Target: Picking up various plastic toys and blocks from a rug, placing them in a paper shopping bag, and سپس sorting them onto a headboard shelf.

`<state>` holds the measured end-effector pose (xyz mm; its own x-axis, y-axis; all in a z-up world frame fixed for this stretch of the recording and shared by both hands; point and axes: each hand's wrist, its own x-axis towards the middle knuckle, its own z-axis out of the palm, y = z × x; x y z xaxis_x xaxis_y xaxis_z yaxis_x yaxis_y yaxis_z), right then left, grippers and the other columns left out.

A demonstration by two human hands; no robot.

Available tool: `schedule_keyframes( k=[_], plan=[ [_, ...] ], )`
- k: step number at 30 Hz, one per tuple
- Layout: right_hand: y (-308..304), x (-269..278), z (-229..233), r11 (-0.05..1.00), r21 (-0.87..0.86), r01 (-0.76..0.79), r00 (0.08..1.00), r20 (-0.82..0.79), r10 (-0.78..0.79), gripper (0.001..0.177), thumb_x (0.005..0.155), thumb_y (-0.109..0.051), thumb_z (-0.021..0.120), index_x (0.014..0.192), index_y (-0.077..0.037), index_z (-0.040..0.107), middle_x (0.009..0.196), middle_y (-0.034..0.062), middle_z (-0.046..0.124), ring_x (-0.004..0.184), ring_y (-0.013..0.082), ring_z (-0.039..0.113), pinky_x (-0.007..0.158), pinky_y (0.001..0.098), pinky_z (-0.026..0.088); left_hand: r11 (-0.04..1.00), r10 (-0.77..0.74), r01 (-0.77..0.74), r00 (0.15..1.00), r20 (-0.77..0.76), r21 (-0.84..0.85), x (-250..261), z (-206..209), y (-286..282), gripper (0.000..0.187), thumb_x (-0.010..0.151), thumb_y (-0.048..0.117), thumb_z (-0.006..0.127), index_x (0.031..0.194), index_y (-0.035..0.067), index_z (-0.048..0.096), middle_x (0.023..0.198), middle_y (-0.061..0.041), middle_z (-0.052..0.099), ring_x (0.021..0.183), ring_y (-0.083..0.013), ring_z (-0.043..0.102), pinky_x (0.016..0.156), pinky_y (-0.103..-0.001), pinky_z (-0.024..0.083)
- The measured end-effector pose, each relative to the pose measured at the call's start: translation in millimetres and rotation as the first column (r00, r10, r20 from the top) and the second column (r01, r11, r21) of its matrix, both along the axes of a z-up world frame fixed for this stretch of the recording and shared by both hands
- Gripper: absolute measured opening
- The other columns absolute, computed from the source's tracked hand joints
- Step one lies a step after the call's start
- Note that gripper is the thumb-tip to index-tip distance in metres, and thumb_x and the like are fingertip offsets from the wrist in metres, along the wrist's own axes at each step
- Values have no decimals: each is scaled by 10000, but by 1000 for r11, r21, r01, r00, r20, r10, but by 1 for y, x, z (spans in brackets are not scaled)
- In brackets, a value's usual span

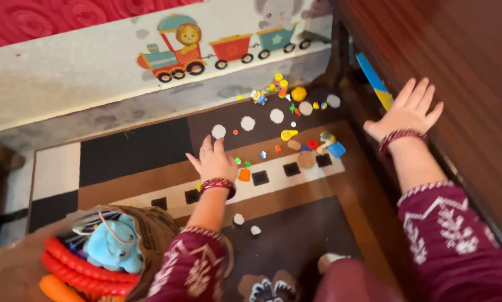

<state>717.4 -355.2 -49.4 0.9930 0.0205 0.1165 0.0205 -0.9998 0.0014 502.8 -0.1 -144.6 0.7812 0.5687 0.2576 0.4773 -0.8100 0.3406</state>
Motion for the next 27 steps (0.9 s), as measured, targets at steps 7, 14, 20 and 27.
schedule_keyframes(
  k=[7, 14, 20, 27],
  plan=[
    [-16, 10, -4, 1000, 14, 11, 997, -73, -9, 1398, 630, -582, 802, 1639, -61, -13, 1716, 173, -39, 1576, 333, -37, 1202, 618, 57, 932, 11, -137, 935, -355, -334, 25, -90, -25, 666, 813, 318, 735, 1430, 203, 513, 1531, -112, 417, 1433, -276, 412, 1212, -704, 54],
    [-58, 23, -7, 994, 90, -67, 991, -106, 76, 1366, 633, -574, 779, 1682, -112, 34, 1760, 130, -16, 1617, 298, -10, 1271, 556, 82, 819, 86, -304, 903, -420, -486, 25, -156, -24, 722, 812, 364, 764, 1454, 215, 469, 1568, -128, 356, 1472, -302, 348, 1181, -686, 138],
    [-55, 21, -2, 997, 56, -53, 987, -148, 60, 1402, 585, -586, 789, 1665, -149, 9, 1736, 107, -46, 1590, 282, -39, 1222, 550, 77, 736, -33, -511, 628, -777, -444, 2, -206, 0, 1102, 829, 410, 803, 1652, 212, 98, 1716, -143, -43, 1554, -422, 127, 1191, -637, 137],
    [-66, 21, -15, 997, 54, -60, 998, -31, 62, 1325, 657, -607, 733, 1701, -154, 54, 1774, 88, 25, 1621, 295, 17, 1249, 564, 81, 803, -330, -284, 520, -788, -524, -9, -241, 23, 953, 885, 374, 710, 1631, 110, 180, 1733, -126, -105, 1558, -320, 214, 1225, -581, 234]
  ],
)
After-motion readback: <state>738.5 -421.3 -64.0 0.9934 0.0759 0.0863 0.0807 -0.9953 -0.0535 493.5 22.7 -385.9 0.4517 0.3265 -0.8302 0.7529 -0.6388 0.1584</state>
